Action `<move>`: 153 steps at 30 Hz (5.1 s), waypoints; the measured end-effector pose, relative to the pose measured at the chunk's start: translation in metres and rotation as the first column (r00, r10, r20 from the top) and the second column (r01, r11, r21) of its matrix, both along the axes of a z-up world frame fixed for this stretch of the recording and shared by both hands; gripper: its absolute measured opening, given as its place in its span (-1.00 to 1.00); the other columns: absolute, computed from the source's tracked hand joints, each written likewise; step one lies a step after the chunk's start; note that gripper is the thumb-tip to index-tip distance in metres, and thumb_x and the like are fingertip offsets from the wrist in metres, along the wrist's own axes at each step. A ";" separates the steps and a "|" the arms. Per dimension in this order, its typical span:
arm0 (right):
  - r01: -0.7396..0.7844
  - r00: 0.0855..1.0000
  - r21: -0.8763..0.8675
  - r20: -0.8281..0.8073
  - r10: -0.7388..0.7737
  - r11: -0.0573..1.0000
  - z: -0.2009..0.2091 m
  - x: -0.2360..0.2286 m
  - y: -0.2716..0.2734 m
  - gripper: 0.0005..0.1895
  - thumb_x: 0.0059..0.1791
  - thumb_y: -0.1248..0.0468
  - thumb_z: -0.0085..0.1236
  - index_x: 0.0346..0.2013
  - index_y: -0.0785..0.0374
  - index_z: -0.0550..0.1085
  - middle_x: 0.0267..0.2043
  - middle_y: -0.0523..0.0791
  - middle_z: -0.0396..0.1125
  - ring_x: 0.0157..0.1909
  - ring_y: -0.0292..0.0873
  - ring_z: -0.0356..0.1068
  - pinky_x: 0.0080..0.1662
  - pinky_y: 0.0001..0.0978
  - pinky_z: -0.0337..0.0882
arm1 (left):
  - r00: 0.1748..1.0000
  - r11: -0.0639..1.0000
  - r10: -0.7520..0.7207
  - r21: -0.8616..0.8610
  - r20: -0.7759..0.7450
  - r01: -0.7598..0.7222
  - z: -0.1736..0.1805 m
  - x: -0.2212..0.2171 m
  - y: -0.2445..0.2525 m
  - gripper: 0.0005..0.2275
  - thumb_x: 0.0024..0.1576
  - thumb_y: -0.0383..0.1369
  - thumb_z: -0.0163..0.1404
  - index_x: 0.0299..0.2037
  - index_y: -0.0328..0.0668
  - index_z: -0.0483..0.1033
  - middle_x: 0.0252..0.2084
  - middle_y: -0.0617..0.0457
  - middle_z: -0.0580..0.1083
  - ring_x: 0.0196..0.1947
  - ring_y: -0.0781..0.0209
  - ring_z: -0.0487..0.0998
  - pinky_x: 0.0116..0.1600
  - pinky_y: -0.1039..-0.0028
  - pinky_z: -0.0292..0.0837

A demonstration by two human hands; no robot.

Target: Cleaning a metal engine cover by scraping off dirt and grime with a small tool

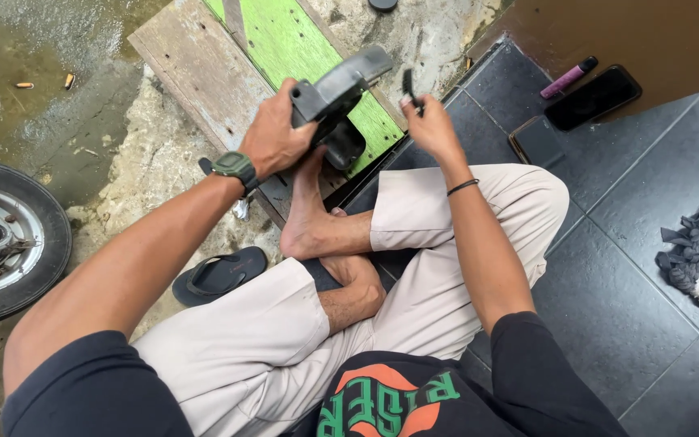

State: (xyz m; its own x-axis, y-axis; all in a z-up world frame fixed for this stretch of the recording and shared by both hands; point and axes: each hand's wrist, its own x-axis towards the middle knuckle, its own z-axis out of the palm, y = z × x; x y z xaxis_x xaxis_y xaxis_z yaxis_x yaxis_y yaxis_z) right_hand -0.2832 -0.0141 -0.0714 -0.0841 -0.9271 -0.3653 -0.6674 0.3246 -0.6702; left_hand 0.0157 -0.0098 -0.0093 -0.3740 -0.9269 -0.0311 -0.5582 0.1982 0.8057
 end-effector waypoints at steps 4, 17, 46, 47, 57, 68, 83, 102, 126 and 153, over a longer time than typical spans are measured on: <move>-0.078 0.989 0.119 -0.117 0.092 0.990 -0.028 0.025 0.004 -0.61 0.04 0.07 0.20 -0.08 0.36 0.46 -0.23 0.00 0.42 -0.27 -0.10 0.48 -0.17 -0.23 0.53 | 0.997 0.998 0.061 -0.032 -0.043 -0.063 -0.003 0.017 -0.005 -0.73 0.13 -0.44 -0.09 0.00 -0.37 0.25 -0.34 -0.06 0.41 -0.57 0.18 0.33 -0.56 0.50 0.39; -0.183 0.965 0.167 -0.156 0.209 0.969 -0.073 0.061 0.002 -0.78 -0.10 0.26 0.31 -0.32 0.40 0.55 -0.34 -0.01 0.49 -0.29 -0.01 0.51 -0.16 -0.21 0.49 | 0.971 0.976 0.179 -0.097 -0.158 -0.196 -0.003 0.041 -0.016 -0.82 0.15 -0.45 -0.17 -0.07 -0.28 0.27 -0.33 0.05 0.37 -0.45 0.21 0.32 -0.31 0.44 0.38; 0.083 0.932 0.406 0.292 -0.215 0.910 -0.071 0.087 0.014 -0.85 0.04 0.28 0.04 -0.30 0.32 0.49 -0.50 -0.08 0.50 -0.75 -0.38 0.06 -0.67 -0.58 0.00 | 0.993 0.968 0.091 -0.225 -0.079 -0.107 -0.002 0.033 -0.044 -0.75 0.14 -0.52 -0.06 -0.03 -0.36 0.19 -0.36 -0.04 0.46 -0.55 0.15 0.41 -0.50 0.45 0.42; 0.081 0.923 0.398 0.317 -0.220 0.914 -0.074 0.087 0.014 -0.88 0.05 0.30 0.03 -0.22 0.30 0.46 -0.50 -0.10 0.46 -0.59 -0.34 0.31 -0.67 -0.59 0.02 | 0.995 0.973 0.075 -0.212 -0.066 -0.088 0.000 0.031 -0.043 -0.74 0.12 -0.52 -0.06 -0.03 -0.38 0.18 -0.30 -0.14 0.49 -0.52 0.07 0.44 -0.49 0.41 0.47; 0.137 0.927 0.347 0.286 -0.244 0.928 -0.065 0.089 0.015 -0.80 0.06 0.28 -0.02 -0.06 0.32 0.40 -0.50 -0.11 0.50 -0.70 -0.34 0.26 -0.67 -0.58 0.06 | 0.993 0.971 0.072 -0.222 -0.089 -0.090 0.025 0.029 -0.037 -0.71 0.12 -0.54 -0.09 0.02 -0.41 0.18 -0.40 -0.03 0.48 -0.55 0.14 0.40 -0.45 0.38 0.43; 0.177 0.948 0.220 0.222 -0.226 0.959 -0.080 0.086 0.015 -0.84 0.08 0.28 -0.03 -0.09 0.27 0.41 -0.48 -0.18 0.44 -0.53 -0.31 0.41 -0.49 -0.52 0.35 | 0.994 0.979 0.049 -0.195 -0.093 -0.066 0.023 0.016 -0.026 -0.70 0.09 -0.50 -0.06 0.00 -0.49 0.23 -0.44 -0.02 0.44 -0.60 0.19 0.32 -0.55 0.44 0.30; 0.182 0.900 0.164 0.368 -0.232 0.969 -0.085 0.084 0.020 -0.88 0.11 0.30 -0.02 -0.31 0.24 0.31 -0.49 -0.17 0.36 -0.43 -0.25 0.58 -0.53 -0.58 0.30 | 0.998 0.988 0.011 -0.153 -0.069 -0.021 0.019 0.010 -0.007 -0.69 0.03 -0.46 0.00 -0.04 -0.33 0.26 -0.38 -0.02 0.43 -0.50 0.18 0.33 -0.41 0.42 0.33; 0.355 0.814 0.249 0.391 -0.429 0.901 -0.053 0.067 0.013 -0.52 0.01 0.04 0.15 0.08 0.24 0.30 -0.16 -0.09 0.54 -0.38 -0.34 0.45 -0.53 -0.59 0.24 | 1.000 1.000 -0.013 -0.009 0.026 0.014 0.020 -0.002 -0.001 -0.63 0.06 -0.31 0.06 -0.01 -0.38 0.33 -0.23 -0.13 0.51 -0.42 0.12 0.47 -0.30 0.37 0.47; 0.248 0.852 0.278 0.393 -0.346 0.928 -0.103 0.084 0.023 -0.61 0.00 0.09 0.21 -0.05 0.33 0.45 -0.44 -0.11 0.36 -0.57 -0.28 0.22 -0.58 -0.48 0.25 | 0.970 0.999 -0.044 0.036 0.241 0.036 0.015 -0.015 0.007 -0.64 0.09 -0.37 -0.04 0.04 -0.42 0.24 -0.22 -0.24 0.48 -0.33 -0.12 0.51 -0.19 0.18 0.48; 0.241 0.962 0.189 0.086 -0.261 0.952 -0.102 0.090 0.028 -0.36 0.04 -0.03 0.05 0.15 0.47 0.26 -0.07 0.10 0.39 -0.14 -0.03 0.48 -0.08 -0.26 0.48 | 0.938 0.966 -0.175 0.235 0.300 0.105 0.045 0.022 -0.065 -0.63 0.14 -0.38 -0.04 0.04 -0.59 0.25 -0.55 -0.02 0.38 -0.67 0.07 0.35 -0.64 0.36 0.34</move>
